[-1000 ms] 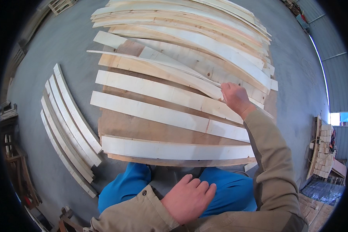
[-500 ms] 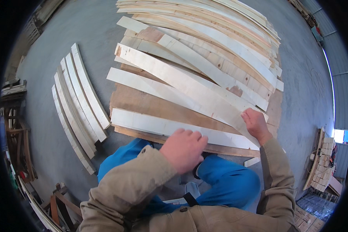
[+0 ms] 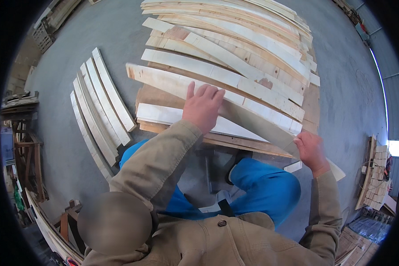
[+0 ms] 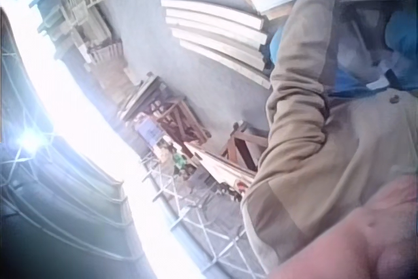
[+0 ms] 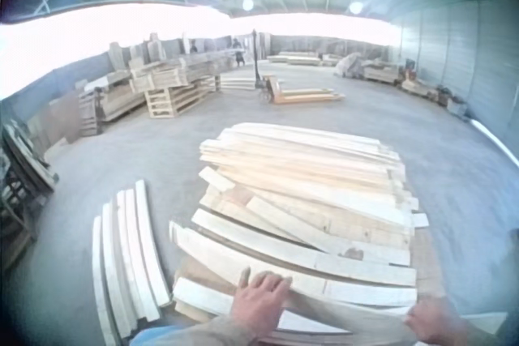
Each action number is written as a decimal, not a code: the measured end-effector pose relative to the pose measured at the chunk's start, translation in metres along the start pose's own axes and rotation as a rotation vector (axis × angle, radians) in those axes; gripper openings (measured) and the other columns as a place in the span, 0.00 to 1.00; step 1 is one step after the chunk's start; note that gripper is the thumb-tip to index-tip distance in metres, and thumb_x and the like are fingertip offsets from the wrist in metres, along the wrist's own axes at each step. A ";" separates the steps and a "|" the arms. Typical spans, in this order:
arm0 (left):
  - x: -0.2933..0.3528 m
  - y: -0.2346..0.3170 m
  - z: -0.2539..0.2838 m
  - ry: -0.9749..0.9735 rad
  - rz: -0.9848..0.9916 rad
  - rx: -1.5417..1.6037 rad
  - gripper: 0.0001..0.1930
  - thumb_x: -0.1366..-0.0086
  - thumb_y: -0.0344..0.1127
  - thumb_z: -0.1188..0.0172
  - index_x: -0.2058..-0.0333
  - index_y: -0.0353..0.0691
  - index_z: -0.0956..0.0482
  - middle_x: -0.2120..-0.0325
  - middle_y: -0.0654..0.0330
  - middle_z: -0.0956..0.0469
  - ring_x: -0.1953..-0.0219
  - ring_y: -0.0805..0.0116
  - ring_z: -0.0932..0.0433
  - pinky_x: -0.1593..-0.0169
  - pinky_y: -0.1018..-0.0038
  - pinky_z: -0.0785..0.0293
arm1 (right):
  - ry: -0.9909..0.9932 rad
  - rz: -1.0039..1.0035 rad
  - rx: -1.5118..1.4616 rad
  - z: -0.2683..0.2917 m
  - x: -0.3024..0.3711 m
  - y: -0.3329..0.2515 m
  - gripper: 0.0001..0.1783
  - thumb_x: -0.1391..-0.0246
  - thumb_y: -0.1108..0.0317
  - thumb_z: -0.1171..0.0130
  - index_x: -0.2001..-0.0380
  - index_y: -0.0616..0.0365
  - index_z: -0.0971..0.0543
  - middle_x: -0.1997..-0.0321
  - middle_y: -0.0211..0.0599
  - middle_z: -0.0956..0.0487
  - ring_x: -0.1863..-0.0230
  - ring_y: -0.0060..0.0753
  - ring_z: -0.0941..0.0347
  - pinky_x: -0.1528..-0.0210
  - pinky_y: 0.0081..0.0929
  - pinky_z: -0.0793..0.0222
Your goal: The person arranges white-painted wooden planks on a workbench, aligning them and stacking them into neat piles. They use a tape measure to check dimensions and continue stacking the planks into organized stacks.
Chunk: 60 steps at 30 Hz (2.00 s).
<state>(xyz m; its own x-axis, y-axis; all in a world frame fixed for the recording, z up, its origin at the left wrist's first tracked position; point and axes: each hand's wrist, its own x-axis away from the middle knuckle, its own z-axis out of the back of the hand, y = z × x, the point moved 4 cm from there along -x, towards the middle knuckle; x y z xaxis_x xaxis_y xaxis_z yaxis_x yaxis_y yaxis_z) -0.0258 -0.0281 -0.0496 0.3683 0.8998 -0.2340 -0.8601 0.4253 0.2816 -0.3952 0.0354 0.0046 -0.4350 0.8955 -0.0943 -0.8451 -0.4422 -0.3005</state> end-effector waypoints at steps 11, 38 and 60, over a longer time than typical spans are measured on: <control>0.011 0.009 0.003 -0.005 -0.147 0.253 0.08 0.41 0.31 0.29 0.66 0.42 0.21 0.63 0.54 0.23 0.58 0.45 0.20 0.57 0.51 0.21 | 0.041 -0.008 0.152 0.004 0.029 -0.011 0.17 0.44 0.62 0.26 0.57 0.58 0.18 0.58 0.44 0.18 0.52 0.58 0.21 0.51 0.50 0.26; 0.038 -0.042 0.018 -0.529 0.301 0.676 0.12 0.36 0.34 0.32 0.72 0.31 0.19 0.78 0.62 0.22 0.72 0.74 0.25 0.67 0.69 0.27 | 0.096 -0.012 0.167 -0.028 0.046 -0.128 0.47 0.47 0.53 0.25 0.26 0.53 0.30 0.18 0.39 0.35 0.17 0.46 0.43 0.20 0.63 0.49; 0.073 -0.034 0.044 -0.428 0.136 0.455 0.15 0.46 0.38 0.23 0.69 0.34 0.18 0.75 0.55 0.20 0.69 0.62 0.20 0.63 0.65 0.24 | 0.169 -0.389 0.238 -0.038 0.097 -0.099 0.46 0.44 0.62 0.29 0.23 0.54 0.34 0.15 0.43 0.41 0.16 0.51 0.47 0.19 0.65 0.54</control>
<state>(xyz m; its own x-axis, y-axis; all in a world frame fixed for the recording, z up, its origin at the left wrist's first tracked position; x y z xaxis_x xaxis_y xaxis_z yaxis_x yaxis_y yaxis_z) 0.0459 0.0274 -0.0353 0.4557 0.8679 0.1976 -0.7077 0.2186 0.6719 -0.3423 0.1682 -0.0114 -0.0327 0.9837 -0.1768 -0.9912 -0.0547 -0.1207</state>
